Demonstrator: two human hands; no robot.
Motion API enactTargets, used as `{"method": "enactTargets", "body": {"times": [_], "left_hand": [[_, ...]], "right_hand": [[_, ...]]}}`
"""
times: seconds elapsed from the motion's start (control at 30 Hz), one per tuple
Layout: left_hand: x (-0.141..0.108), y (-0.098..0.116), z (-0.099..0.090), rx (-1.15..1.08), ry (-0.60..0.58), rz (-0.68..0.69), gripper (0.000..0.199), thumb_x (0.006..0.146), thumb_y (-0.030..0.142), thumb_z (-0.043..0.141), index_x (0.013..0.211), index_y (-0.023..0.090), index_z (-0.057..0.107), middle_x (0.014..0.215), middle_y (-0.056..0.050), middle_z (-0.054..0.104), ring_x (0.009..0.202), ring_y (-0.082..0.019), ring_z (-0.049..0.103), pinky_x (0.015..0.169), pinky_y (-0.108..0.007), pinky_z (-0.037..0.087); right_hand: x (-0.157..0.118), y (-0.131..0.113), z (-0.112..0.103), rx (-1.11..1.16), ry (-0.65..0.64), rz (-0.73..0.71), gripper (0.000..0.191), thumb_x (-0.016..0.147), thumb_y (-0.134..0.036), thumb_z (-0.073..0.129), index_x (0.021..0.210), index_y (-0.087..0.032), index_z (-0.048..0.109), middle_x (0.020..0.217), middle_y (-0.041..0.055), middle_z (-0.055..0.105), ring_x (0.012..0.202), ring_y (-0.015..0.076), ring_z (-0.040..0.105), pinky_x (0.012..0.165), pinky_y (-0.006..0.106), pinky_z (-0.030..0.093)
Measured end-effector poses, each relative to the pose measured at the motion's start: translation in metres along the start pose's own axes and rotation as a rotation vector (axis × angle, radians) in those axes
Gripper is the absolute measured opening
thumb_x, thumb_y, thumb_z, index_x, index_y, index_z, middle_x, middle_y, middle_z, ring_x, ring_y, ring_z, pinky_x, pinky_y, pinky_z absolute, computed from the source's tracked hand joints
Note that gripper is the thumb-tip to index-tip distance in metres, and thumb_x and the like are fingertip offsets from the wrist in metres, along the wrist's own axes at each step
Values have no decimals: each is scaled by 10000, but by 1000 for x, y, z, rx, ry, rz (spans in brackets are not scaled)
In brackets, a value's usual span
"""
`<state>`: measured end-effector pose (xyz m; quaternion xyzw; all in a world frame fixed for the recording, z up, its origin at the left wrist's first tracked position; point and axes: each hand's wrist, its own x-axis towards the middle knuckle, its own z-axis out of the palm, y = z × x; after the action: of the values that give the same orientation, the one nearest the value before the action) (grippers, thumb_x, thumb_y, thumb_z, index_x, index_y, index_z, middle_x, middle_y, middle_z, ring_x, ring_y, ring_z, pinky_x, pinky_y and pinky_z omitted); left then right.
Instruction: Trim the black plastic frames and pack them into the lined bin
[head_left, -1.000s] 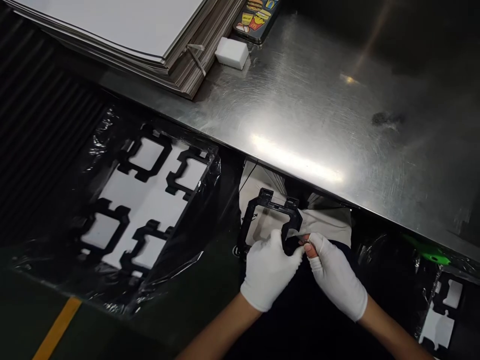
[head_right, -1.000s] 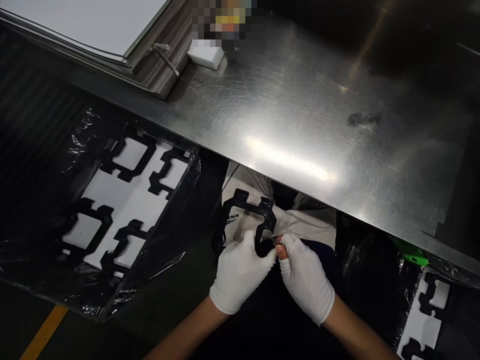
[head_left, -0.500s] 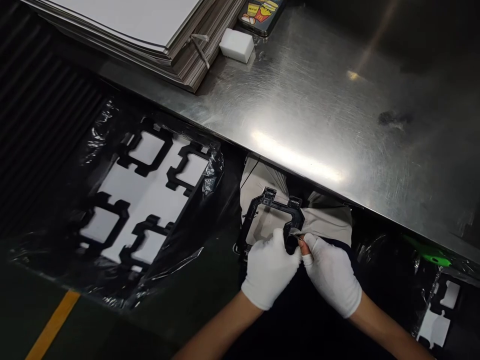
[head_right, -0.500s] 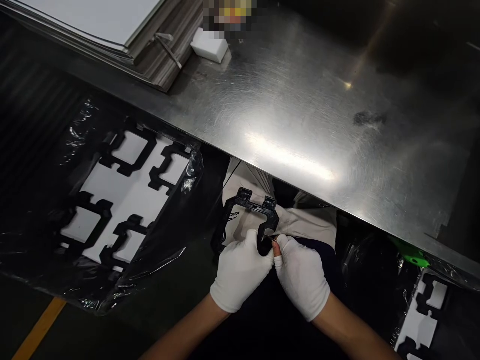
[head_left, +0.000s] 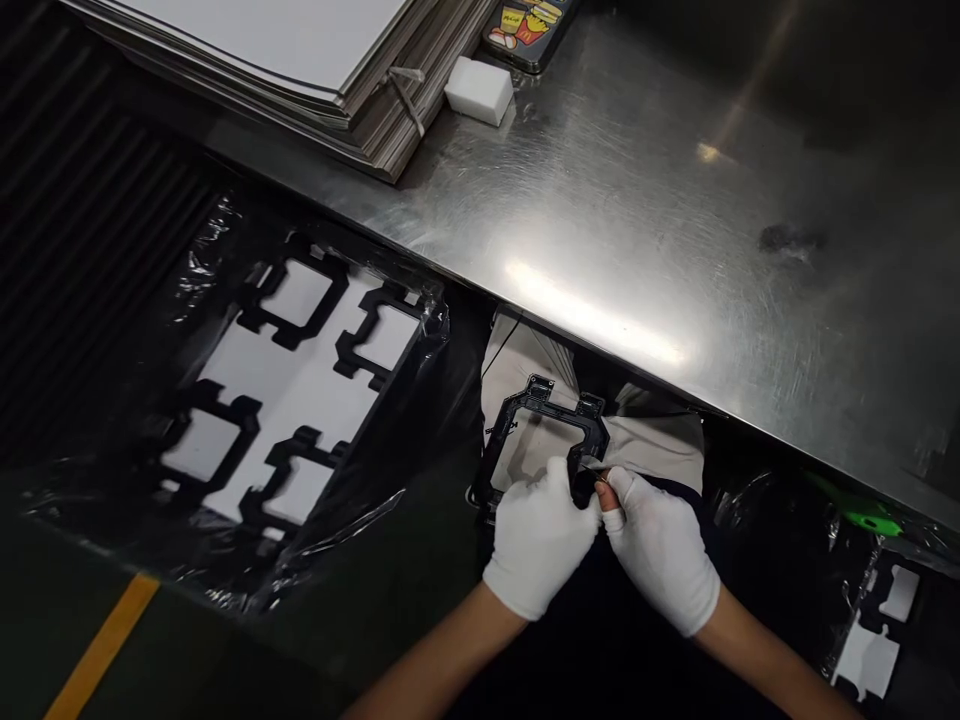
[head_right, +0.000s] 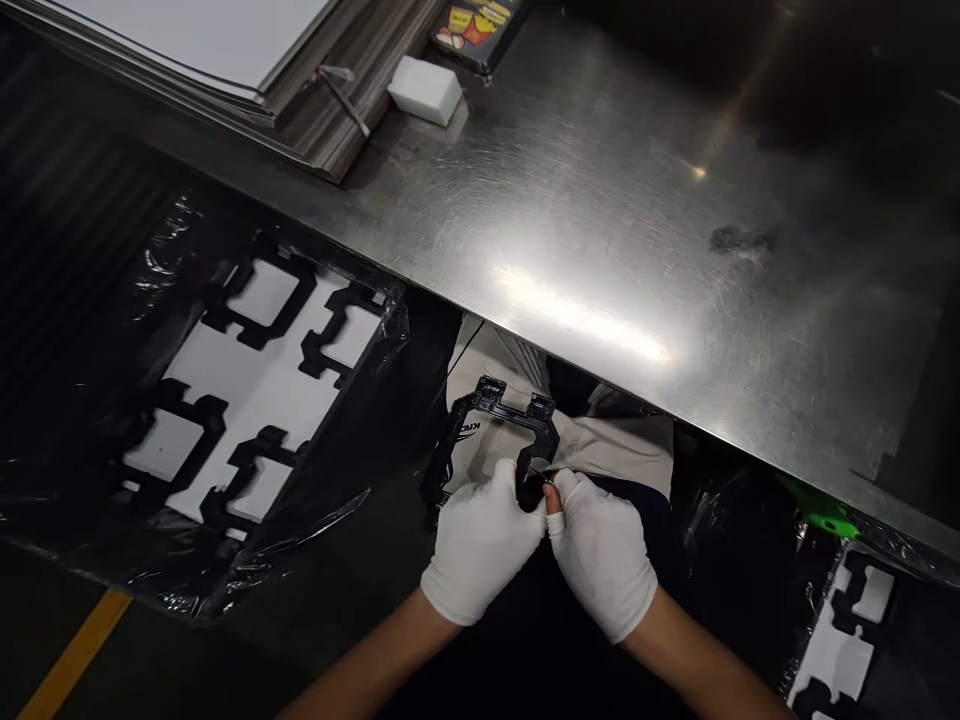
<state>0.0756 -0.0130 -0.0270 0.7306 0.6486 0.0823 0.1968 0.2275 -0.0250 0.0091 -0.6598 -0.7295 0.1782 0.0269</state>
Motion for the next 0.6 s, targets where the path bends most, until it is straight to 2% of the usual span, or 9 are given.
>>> {"method": "enactTargets", "body": {"times": [0.17,0.33,0.43,0.53,0.6], "left_hand": [[-1,0,0,24,25,26,198,881,326,699,827,180,576,558,-7,530,474,-234,589,516,-378,386],[-2,1,1,41,22,26,236,907,366,702,828,183,575,570,-10,539,488,-241,599,525,-380,396],[-3,2,2,64,-12,-3,313,896,447,752,845,188,584,582,-15,559,507,-259,615,530,-387,406],[-4,2,1,84,-55,-38,432,847,551,825,854,187,594,598,-26,579,536,-278,637,535,-387,421],[-4,2,2,89,-82,-50,444,849,566,825,864,186,598,608,-33,588,553,-285,645,546,-385,429]], "right_hand": [[1,-2,1,-11,31,-18,425,1189,-318,379,836,-191,579,631,-16,540,469,164,577,481,305,281],[-1,-1,4,-38,2,-5,426,1185,-336,395,836,-192,593,631,-5,558,481,159,575,503,298,266],[-2,-1,3,-96,9,35,390,1166,-302,414,838,-201,597,625,-3,575,464,171,559,497,293,273],[-3,-1,-2,-169,81,50,344,1152,-260,437,856,-197,601,614,-13,562,426,169,531,479,292,274],[-3,-1,-5,-170,104,40,325,1149,-250,449,870,-192,604,623,-15,559,435,170,537,485,294,298]]}}
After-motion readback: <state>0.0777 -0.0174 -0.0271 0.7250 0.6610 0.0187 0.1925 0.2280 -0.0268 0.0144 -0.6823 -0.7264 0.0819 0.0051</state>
